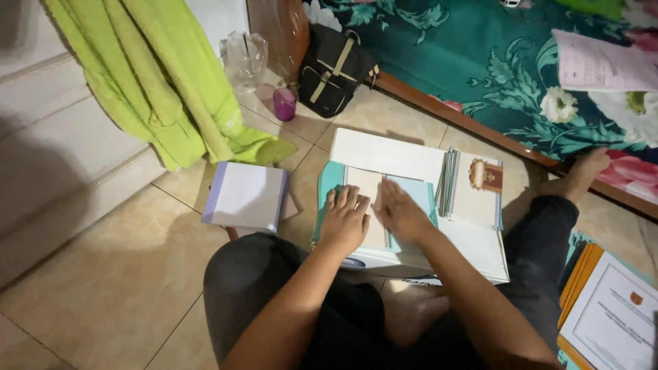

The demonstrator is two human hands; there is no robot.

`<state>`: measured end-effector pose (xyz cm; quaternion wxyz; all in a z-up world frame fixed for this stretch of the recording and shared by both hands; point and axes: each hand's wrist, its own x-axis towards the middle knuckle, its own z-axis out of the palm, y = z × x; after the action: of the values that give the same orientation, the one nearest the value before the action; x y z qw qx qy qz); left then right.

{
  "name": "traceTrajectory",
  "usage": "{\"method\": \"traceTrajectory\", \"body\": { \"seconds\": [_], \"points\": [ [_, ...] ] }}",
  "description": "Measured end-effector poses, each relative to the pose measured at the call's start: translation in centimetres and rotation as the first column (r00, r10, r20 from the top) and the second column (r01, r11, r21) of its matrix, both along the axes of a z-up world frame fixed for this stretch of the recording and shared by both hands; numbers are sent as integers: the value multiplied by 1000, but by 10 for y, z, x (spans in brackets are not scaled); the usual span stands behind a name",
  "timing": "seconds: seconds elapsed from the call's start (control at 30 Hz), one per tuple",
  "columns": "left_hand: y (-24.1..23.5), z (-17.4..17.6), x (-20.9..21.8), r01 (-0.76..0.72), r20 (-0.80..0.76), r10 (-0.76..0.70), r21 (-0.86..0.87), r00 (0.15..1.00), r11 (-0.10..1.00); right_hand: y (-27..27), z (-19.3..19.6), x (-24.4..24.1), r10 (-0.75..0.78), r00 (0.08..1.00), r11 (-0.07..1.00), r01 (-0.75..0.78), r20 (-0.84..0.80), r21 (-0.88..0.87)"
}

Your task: Folding paper document covers along pre-scored lines and stacking them into a box.

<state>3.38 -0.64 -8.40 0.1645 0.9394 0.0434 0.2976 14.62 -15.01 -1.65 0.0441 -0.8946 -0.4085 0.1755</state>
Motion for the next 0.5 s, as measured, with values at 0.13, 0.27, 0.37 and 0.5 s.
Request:
{"method": "traceTrajectory", "body": {
  "seconds": [0.13, 0.27, 0.37, 0.5],
  "points": [
    [-2, 15, -6, -15, -104, 12, -27, 994, 1000, 18, -41, 33, 20, 986, 993, 1, 167, -120],
    [-4, 11, -2, -44, -42, 43, -11, 998, 999, 16, -46, 14, -46, 986, 993, 63, 160, -102],
    [-6, 13, -7, -35, -47, 34, -21, 998, 999, 1, -7, -53, -58, 992, 992, 69, 109, -105],
    [-2, 29, -10, -36, -122, 32, -26, 992, 999, -23, -13, -75, -48, 983, 987, 73, 178, -140]
  ]
}}
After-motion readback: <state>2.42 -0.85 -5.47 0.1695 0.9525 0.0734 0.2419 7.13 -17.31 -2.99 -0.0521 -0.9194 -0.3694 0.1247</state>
